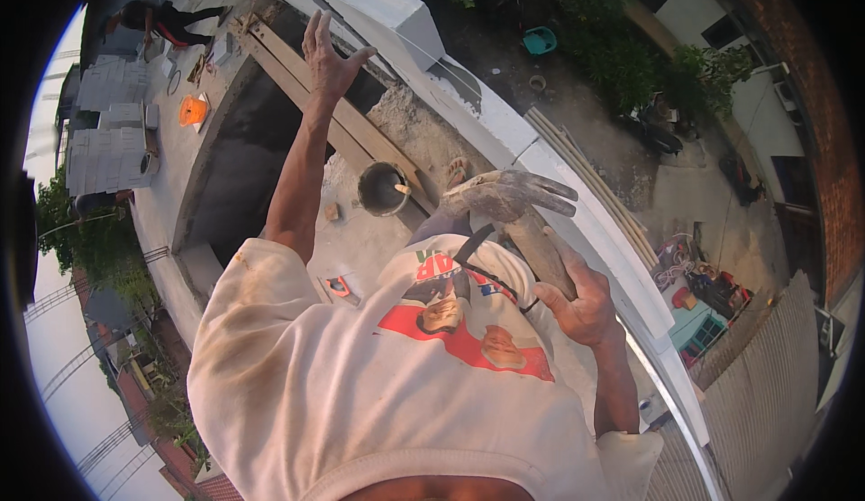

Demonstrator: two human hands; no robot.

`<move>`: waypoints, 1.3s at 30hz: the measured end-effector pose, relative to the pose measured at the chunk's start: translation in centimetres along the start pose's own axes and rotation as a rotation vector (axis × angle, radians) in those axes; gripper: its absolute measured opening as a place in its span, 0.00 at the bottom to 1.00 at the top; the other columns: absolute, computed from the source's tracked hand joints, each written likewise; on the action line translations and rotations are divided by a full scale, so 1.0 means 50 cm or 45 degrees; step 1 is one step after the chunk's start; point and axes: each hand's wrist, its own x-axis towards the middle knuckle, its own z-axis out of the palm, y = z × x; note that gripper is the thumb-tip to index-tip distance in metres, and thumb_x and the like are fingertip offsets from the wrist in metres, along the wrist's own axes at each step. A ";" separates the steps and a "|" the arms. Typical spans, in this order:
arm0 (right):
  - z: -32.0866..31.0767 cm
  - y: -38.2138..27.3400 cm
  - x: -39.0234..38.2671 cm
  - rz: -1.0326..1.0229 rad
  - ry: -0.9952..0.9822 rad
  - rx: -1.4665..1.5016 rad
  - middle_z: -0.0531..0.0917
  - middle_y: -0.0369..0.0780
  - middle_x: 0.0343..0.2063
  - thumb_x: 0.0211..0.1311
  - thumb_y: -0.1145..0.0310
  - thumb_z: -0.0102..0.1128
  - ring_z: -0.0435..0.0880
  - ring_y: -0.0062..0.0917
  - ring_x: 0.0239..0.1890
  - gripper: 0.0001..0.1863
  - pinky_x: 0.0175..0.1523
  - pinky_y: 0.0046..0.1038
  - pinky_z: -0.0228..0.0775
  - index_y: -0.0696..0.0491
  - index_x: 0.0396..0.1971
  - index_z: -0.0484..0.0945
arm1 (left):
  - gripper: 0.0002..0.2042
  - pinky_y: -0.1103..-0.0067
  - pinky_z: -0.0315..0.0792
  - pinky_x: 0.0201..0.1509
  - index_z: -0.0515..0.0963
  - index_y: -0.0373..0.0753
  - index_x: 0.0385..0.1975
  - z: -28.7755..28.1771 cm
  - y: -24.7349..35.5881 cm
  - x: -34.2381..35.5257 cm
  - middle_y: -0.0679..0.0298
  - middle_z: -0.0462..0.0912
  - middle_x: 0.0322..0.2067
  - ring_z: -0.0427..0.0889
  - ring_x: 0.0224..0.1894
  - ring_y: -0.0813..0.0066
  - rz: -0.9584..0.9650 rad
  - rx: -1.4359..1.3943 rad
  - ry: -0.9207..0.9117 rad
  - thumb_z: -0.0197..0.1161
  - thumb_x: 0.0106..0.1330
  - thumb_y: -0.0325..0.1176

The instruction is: The person scoops mortar from a bucket using a trowel and applies it to a concrete ledge. They then pick up white rectangular tiles, place them onto the mortar, and use a hammer to tap them into position. The process is repeated for multiple tiles along the ledge.

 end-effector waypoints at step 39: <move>-0.002 -0.194 0.677 -0.589 0.005 -0.828 0.83 0.47 0.39 0.62 0.74 0.73 0.86 0.39 0.32 0.32 0.36 0.38 0.81 0.50 0.68 0.78 | 0.52 0.57 0.60 0.78 0.68 0.39 0.66 0.092 -0.062 0.072 0.52 0.72 0.69 0.65 0.76 0.46 0.103 -0.409 0.032 0.91 0.36 0.39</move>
